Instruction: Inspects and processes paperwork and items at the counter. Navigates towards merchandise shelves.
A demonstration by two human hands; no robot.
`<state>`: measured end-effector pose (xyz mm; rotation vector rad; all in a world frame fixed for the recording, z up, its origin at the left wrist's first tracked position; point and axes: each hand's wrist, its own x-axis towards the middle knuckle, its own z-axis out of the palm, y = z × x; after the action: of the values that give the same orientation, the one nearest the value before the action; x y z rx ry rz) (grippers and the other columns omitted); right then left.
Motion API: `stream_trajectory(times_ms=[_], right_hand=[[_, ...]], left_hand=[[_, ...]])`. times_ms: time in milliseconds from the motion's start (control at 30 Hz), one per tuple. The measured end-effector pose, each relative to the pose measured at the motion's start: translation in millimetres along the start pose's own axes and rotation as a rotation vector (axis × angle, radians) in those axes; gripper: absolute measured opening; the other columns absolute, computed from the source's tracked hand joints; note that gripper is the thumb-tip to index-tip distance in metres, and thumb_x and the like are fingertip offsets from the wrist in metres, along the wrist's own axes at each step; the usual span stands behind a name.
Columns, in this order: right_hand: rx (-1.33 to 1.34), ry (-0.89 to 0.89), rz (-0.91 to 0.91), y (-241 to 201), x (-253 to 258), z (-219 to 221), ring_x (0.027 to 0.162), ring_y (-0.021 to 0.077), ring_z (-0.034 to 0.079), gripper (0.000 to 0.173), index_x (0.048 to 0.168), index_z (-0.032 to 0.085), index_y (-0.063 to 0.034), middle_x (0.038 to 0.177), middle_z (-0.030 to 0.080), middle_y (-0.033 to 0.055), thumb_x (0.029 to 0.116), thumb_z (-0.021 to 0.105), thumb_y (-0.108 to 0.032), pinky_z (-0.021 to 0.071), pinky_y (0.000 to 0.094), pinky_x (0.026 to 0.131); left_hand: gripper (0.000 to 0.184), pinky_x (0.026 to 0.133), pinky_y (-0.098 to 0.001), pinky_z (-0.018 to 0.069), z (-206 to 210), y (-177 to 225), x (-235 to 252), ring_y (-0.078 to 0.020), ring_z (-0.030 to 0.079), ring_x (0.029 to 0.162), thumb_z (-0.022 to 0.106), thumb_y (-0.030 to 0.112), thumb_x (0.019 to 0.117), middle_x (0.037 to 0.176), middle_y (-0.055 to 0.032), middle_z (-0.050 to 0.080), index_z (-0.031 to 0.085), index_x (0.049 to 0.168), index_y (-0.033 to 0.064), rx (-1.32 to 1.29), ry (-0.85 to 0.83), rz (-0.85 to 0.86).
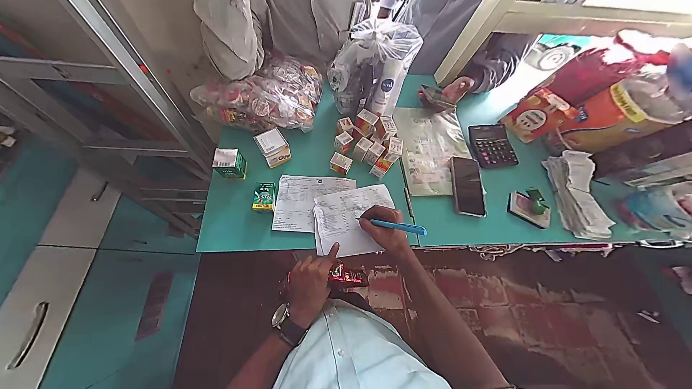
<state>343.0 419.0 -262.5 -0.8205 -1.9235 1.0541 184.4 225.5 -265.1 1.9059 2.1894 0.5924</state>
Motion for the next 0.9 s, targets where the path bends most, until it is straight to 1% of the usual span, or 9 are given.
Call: stream_trajectory(times_ms=[100, 300, 467, 533, 600, 700, 767, 833, 900], right_hand=[[-0.036, -0.013, -0.002, -0.5, -0.4, 0.8, 0.062, -0.0017, 0.061, 0.009, 0.081, 0.073, -0.0033, 0.071, 0.069, -0.0015, 0.0835, 0.069, -0.011, 0.0507, 0.0166, 0.058], [-0.066, -0.029, -0.003, -3.4, -0.6, 1.5, 0.062, -0.0013, 0.061, 0.010, 0.079, 0.073, -0.0034, 0.070, 0.069, -0.0006, 0.0834, 0.069, -0.011, 0.0505, 0.0171, 0.058], [-0.136, 0.019, 0.016, -5.1, -0.6, 4.8, 0.063, 0.0001, 0.060, 0.011, 0.077, 0.073, -0.0038, 0.069, 0.068, -0.0001, 0.0824, 0.068, -0.012, 0.0497, 0.0188, 0.060], [0.081, 0.075, 0.118, -7.3, 1.8, -1.8, 0.060, 0.0014, 0.061, 0.007, 0.080, 0.072, -0.0041, 0.070, 0.068, -0.0018, 0.0850, 0.067, -0.005, 0.0514, 0.0195, 0.058], [0.473, 0.207, 0.227, -4.1, 4.3, -11.8, 0.054, 0.0053, 0.056, 0.015, 0.077, 0.067, -0.0075, 0.066, 0.066, -0.0004, 0.0880, 0.060, 0.000, 0.0484, 0.0220, 0.052], [0.852, 0.302, 0.346, 2.3, 8.2, -25.5, 0.053, 0.0050, 0.053, 0.023, 0.073, 0.063, -0.0151, 0.067, 0.063, -0.0021, 0.0900, 0.050, -0.007, 0.0462, 0.0212, 0.051], [0.921, 0.318, 0.361, -3.2, 6.6, -29.2, 0.052, 0.0045, 0.053, 0.024, 0.071, 0.062, -0.0162, 0.067, 0.062, -0.0024, 0.0900, 0.049, -0.008, 0.0456, 0.0205, 0.051], [0.900, 0.298, 0.314, -13.9, 4.5, -28.8, 0.052, 0.0040, 0.053, 0.023, 0.071, 0.064, -0.0147, 0.067, 0.063, -0.0020, 0.0886, 0.053, -0.006, 0.0453, 0.0200, 0.050], [0.847, 0.258, 0.254, -24.4, -1.9, -26.9, 0.054, 0.0044, 0.055, 0.019, 0.074, 0.067, -0.0124, 0.070, 0.066, -0.0003, 0.0876, 0.056, -0.004, 0.0457, 0.0200, 0.051]], left_hand=[[0.071, 0.071, -0.0495, 0.0568, -1.1, 0.0, -0.1, -0.0317, 0.071, 0.078, 0.078, 0.004, 0.0771, 0.088, -0.0064, 0.077, 0.062, 0.144, 0.0224, -0.009, -0.010, -0.002], [0.072, 0.070, -0.0507, 0.0556, 0.5, -2.0, 0.0, -0.0325, 0.071, 0.079, 0.078, 0.005, 0.0787, 0.089, -0.0066, 0.077, 0.061, 0.146, 0.0270, -0.031, -0.033, -0.024], [0.073, 0.070, -0.0501, 0.0556, 1.6, -5.7, 1.0, -0.0327, 0.071, 0.081, 0.078, 0.006, 0.0787, 0.091, -0.0061, 0.077, 0.060, 0.146, 0.0289, -0.021, -0.054, -0.017], [0.074, 0.071, -0.0508, 0.0558, -1.4, -6.3, 2.4, -0.0330, 0.071, 0.082, 0.078, 0.006, 0.0790, 0.092, -0.0067, 0.077, 0.059, 0.147, 0.0293, -0.016, -0.078, -0.009], [0.073, 0.071, -0.0500, 0.0555, -3.1, -5.5, 2.6, -0.0330, 0.071, 0.081, 0.076, 0.004, 0.0799, 0.091, -0.0067, 0.077, 0.059, 0.147, 0.0295, -0.010, -0.082, -0.006], [0.076, 0.069, -0.0500, 0.0549, -4.4, -5.3, 2.9, -0.0329, 0.071, 0.081, 0.075, 0.001, 0.0782, 0.091, -0.0068, 0.077, 0.059, 0.147, 0.0279, -0.005, -0.087, 0.007], [0.077, 0.071, -0.0505, 0.0554, -5.7, -5.0, 2.2, -0.0328, 0.071, 0.082, 0.075, 0.000, 0.0784, 0.092, -0.0068, 0.077, 0.058, 0.148, 0.0287, -0.006, -0.103, 0.006], [0.077, 0.072, -0.0507, 0.0554, -7.1, -5.6, 3.7, -0.0330, 0.071, 0.083, 0.072, 0.000, 0.0802, 0.092, -0.0067, 0.077, 0.057, 0.149, 0.0300, -0.003, -0.115, -0.001], [0.075, 0.073, -0.0504, 0.0552, -8.6, -6.1, 3.7, -0.0329, 0.071, 0.083, 0.071, 0.000, 0.0820, 0.093, -0.0066, 0.077, 0.056, 0.149, 0.0303, 0.002, -0.131, -0.011]])
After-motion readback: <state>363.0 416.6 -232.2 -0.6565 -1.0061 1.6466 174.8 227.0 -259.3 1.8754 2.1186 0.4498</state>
